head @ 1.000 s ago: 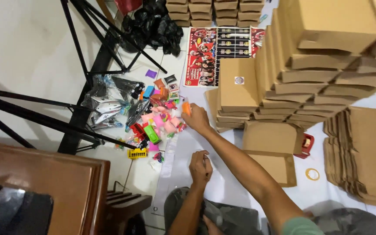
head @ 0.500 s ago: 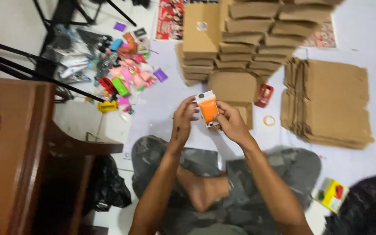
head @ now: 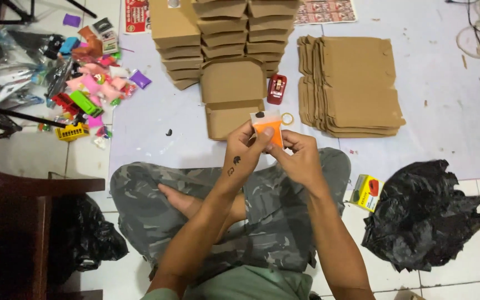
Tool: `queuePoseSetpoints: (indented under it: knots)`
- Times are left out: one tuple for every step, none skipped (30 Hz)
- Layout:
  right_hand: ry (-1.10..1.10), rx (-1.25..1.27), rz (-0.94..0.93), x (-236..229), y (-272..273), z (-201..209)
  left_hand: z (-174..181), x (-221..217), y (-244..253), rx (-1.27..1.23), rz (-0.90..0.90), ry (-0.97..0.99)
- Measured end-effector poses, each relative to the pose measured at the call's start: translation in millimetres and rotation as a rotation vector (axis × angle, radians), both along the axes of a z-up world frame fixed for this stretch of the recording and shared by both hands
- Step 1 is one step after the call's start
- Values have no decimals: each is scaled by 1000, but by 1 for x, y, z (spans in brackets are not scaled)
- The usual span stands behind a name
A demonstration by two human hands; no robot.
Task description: Assembling cardboard boxes by folding them and placing small items inside.
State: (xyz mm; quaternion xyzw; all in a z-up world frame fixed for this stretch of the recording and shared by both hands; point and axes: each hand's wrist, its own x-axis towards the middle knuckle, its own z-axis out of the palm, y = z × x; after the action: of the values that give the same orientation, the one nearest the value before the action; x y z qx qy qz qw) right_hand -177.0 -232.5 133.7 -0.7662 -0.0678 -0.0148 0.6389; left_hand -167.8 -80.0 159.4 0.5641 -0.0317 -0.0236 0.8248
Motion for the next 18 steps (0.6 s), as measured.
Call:
queuePoseSetpoints:
  knots:
    - [-25,-14,-17,-3,-4,2,-2,0,-4,7,-34,-19]
    - [-27,-10,-22,-7,0,15,19,-5,-5,11,-39,-21]
    - [-23,-12,-59,-11,4,27,40,-10,-7,15,-31,-17]
    - [-18,-14,-94,-14,8,39,61,-16,-8,19,-22,-12]
    - [-20,-10,-98,-17,8,39,66,-18,-8,23,-26,-14]
    - [-37,-9,-99,-18,8,40,73,-20,-8,26,-27,-10]
    - [-54,-7,-101,-20,8,41,79,-22,-9,29,-27,-7]
    - [-53,-6,-103,-22,6,36,72,-22,-10,31,-29,-6]
    - [-55,3,-103,-24,4,31,65,-22,-11,7,-24,7]
    - [-61,10,-103,-24,2,27,58,-20,-12,-19,-19,15]
    - [-64,9,-105,-23,3,31,64,-19,-13,-20,-21,12]
    - [-74,16,-102,-24,5,34,68,-20,-13,-28,-11,33]
    - [-84,22,-100,-24,7,36,72,-20,-13,-37,-1,54]
    - [-84,22,-103,-23,4,33,76,-20,-13,-36,-4,54]
    - [-88,22,-86,-22,1,30,79,-20,-12,-30,-17,31]
    - [-93,20,-70,-22,-2,27,82,-20,-12,-24,-32,8]
    - [-94,20,-75,-23,-3,29,81,-20,-12,-24,-37,7]
    - [-91,15,-54,-23,-2,30,81,-21,-11,-25,-38,21]
